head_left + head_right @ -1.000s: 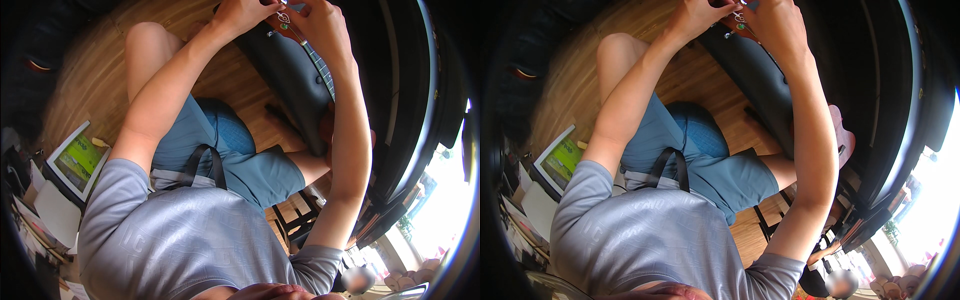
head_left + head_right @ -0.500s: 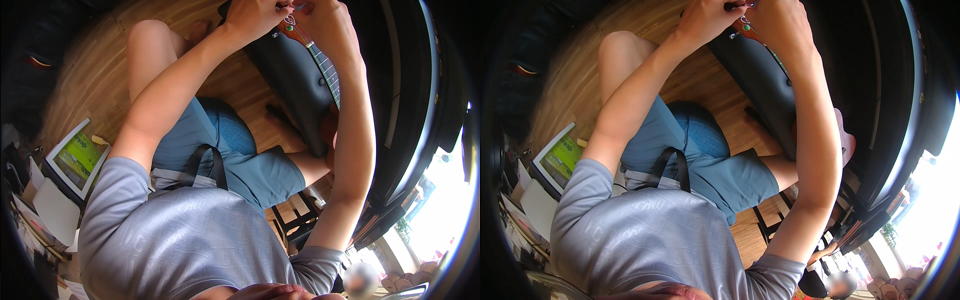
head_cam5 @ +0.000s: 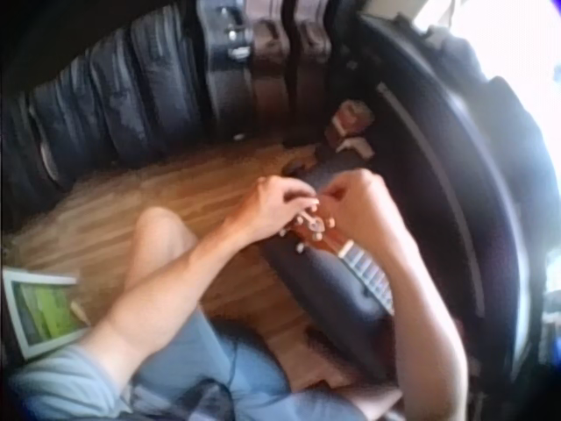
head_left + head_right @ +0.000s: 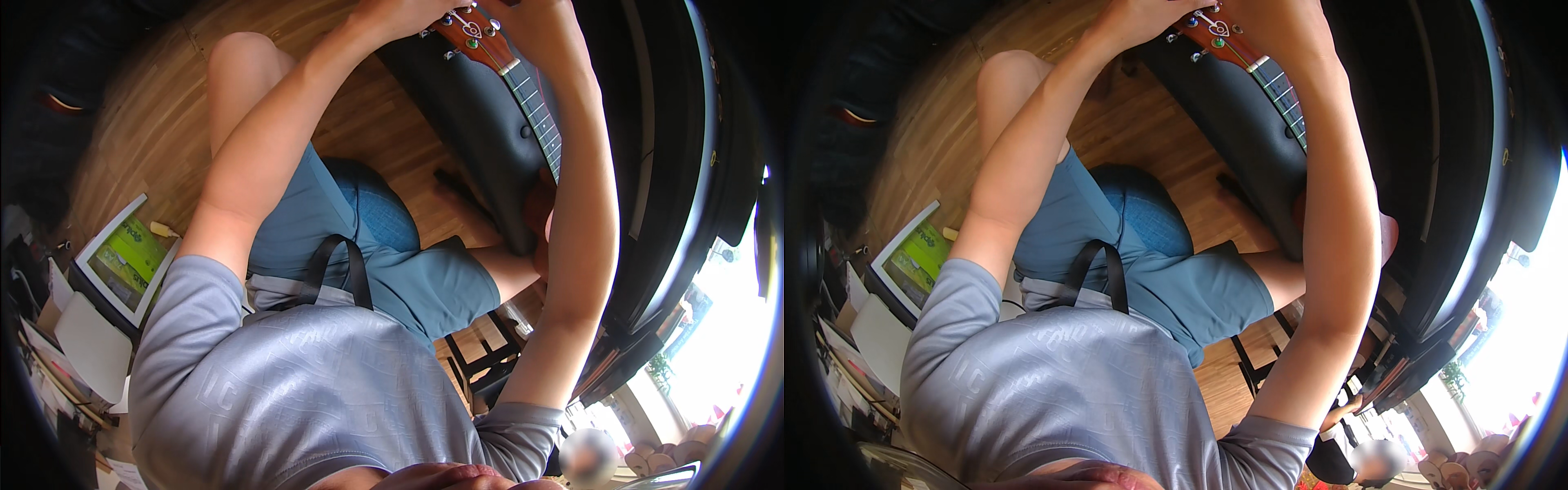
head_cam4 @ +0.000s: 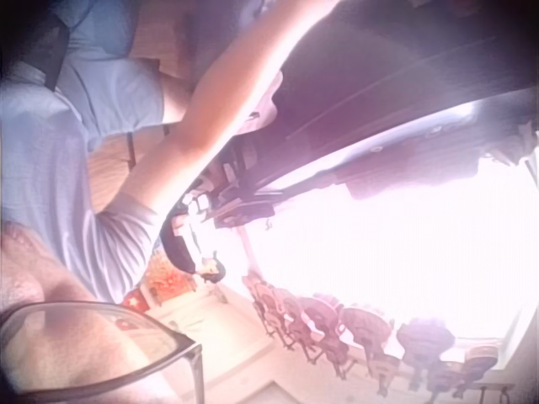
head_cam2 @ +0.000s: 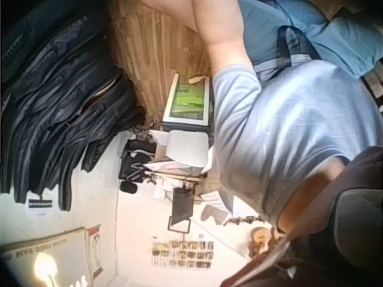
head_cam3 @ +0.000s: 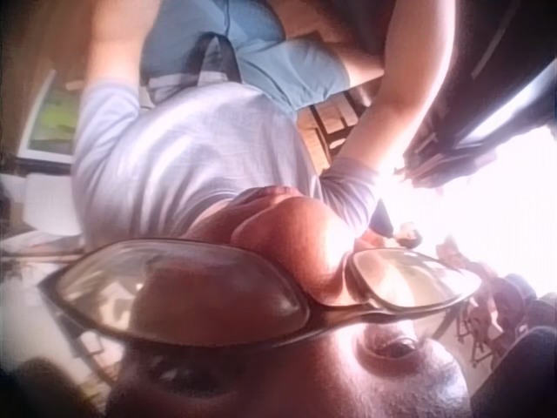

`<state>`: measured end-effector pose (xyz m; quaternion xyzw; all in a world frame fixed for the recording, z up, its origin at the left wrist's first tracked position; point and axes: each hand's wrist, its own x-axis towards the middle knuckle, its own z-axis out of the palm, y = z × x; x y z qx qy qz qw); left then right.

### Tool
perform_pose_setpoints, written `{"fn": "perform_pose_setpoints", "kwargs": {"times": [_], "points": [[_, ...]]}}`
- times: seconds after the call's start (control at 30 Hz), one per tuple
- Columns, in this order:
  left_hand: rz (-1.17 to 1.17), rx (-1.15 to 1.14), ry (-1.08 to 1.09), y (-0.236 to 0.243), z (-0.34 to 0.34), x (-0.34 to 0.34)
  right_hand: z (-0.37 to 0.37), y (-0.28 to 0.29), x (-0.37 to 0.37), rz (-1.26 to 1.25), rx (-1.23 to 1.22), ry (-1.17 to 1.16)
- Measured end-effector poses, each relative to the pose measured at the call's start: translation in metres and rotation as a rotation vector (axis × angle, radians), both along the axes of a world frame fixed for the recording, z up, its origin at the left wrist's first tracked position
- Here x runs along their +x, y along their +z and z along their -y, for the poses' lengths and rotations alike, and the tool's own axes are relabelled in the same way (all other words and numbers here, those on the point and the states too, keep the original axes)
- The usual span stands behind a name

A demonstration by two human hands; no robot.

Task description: The person threads a new string through the tuning peg of a guitar headstock and winds it around the peg to secure it. The person repeats this process for multiple strings, winding each one by hand.

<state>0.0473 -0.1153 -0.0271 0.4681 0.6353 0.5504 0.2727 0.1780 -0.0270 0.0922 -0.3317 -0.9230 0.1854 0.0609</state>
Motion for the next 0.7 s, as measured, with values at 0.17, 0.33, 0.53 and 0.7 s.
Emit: {"fn": "perform_pose_setpoints", "kwargs": {"times": [0.17,0.33,0.53,0.7], "points": [[-0.044,0.083,-0.027,-0.023,-0.010,-0.006,-0.015,-0.012,0.003,-0.015,0.022,-0.001],[-0.162,0.174,-0.038,-0.013,-0.006,-0.002,-0.020,-0.011,0.003,-0.024,0.002,-0.028],[-0.258,0.128,0.111,-0.006,-0.005,0.007,-0.018,-0.013,-0.001,-0.051,0.000,-0.010],[0.039,0.140,0.060,-0.007,-0.010,0.013,-0.018,-0.009,0.001,-0.034,-0.007,-0.055]]}}
